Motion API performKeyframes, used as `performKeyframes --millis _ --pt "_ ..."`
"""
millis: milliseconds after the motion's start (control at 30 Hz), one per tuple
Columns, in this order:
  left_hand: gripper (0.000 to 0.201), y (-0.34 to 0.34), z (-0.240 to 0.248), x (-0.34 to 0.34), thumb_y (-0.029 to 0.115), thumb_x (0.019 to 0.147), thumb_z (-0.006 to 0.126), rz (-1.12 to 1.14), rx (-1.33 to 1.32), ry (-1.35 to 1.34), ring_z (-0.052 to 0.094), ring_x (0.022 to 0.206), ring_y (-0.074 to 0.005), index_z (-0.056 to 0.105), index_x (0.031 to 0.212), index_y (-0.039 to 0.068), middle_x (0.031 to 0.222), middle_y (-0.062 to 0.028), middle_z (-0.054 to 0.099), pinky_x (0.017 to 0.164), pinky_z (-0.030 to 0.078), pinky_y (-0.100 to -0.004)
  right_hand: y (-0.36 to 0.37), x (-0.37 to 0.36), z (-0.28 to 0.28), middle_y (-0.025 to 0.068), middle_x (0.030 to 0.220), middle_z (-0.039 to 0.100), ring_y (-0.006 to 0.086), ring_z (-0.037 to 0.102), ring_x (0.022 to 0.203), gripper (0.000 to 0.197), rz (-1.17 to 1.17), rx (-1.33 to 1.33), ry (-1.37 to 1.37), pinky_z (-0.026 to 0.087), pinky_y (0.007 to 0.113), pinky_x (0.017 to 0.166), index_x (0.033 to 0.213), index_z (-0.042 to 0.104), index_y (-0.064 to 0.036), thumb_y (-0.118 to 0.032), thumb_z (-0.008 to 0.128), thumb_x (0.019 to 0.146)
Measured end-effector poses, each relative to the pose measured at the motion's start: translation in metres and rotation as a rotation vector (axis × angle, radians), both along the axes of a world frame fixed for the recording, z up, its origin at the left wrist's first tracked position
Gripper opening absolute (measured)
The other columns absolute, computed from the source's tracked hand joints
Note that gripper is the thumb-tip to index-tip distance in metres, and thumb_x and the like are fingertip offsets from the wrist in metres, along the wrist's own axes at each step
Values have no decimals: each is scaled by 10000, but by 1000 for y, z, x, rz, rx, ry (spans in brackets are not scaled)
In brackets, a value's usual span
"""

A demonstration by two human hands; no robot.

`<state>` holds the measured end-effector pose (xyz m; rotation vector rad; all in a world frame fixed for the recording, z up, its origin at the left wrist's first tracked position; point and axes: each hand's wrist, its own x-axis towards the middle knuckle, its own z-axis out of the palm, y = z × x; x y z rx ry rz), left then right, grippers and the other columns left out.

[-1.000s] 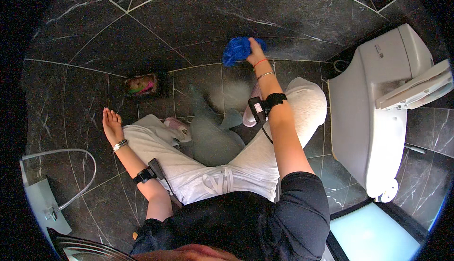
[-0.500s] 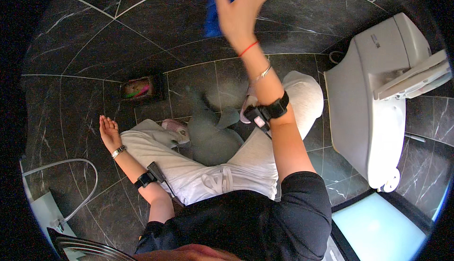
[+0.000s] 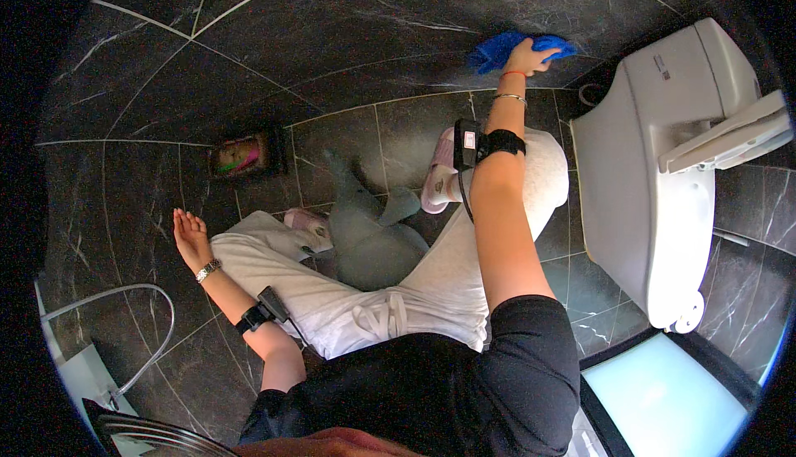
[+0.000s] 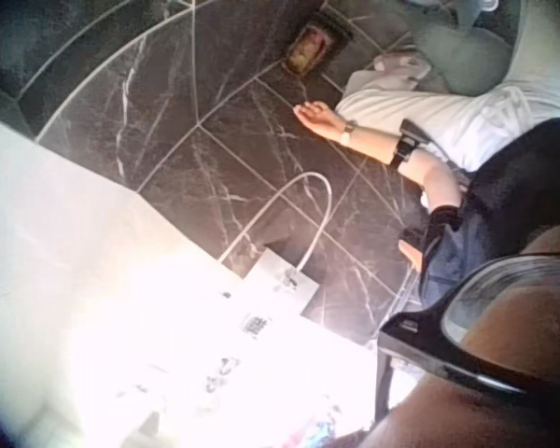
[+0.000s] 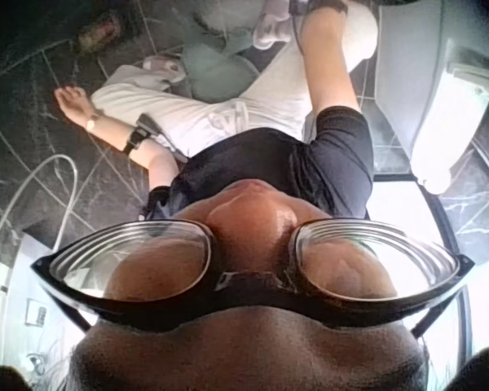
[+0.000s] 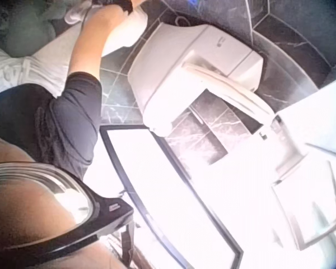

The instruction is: Use a blue cloth to wipe down the walls of a shower.

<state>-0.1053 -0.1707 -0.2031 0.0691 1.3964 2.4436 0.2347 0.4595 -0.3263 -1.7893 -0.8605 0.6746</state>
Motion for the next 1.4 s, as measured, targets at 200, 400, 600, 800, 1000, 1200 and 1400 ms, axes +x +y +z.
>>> performKeyframes --millis 200,400,600,800,1000,1200,1400 --pt "252 16 -5 -1 162 878 477 -49 70 -18 560 863 -132 530 1098 52 1028 -19 593 750 453 -286 -16 -23 -66 202 1314 301 349 495 1035 873 232 -257 877 441 489 841 1370 -76 -248 -261 573 787" --pt "260 13 -10 -6 165 882 466 -64 87 -13 554 881 -139 521 1111 55 1052 -15 583 752 452 -294 -70 -73 -55 145 1094 532 283 576 911 329 693 -538 1108 474 444 809 1178 345 -80 -248 399 901" --pt "266 -9 -10 -5 174 883 462 -40 121 -10 537 902 -145 515 1121 69 1057 -11 575 770 435 -302 -164 -135 70 95 945 600 195 587 833 233 1444 -539 1544 502 355 773 955 557 -20 -185 403 898" --pt "253 -9 -6 6 152 885 454 -7 149 1 546 879 -140 521 1109 56 1036 -20 580 759 448 -291 -160 -113 193 49 912 599 164 569 829 141 1656 -104 1779 488 341 772 873 568 -68 -179 481 861" --pt "275 -18 -9 4 157 880 463 11 137 9 542 897 -141 508 1132 56 1068 -18 568 766 442 -294 -165 -46 277 21 822 569 135 565 748 179 801 856 766 447 255 703 984 510 -21 -79 501 815" --pt "282 -8 -11 0 176 885 466 -13 119 4 554 891 -134 505 1134 49 1060 -24 578 763 451 -288 -80 -4 200 226 1364 136 421 364 1100 809 140 920 -691 365 471 876 1348 217 -36 -93 645 664" --pt "270 -2 -5 -3 160 886 458 -25 70 -7 550 888 -137 514 1125 50 1057 -24 579 771 446 -287 -20 9 94 239 1370 112 445 351 1125 899 166 322 -397 321 499 933 1368 113 -62 -145 664 662"
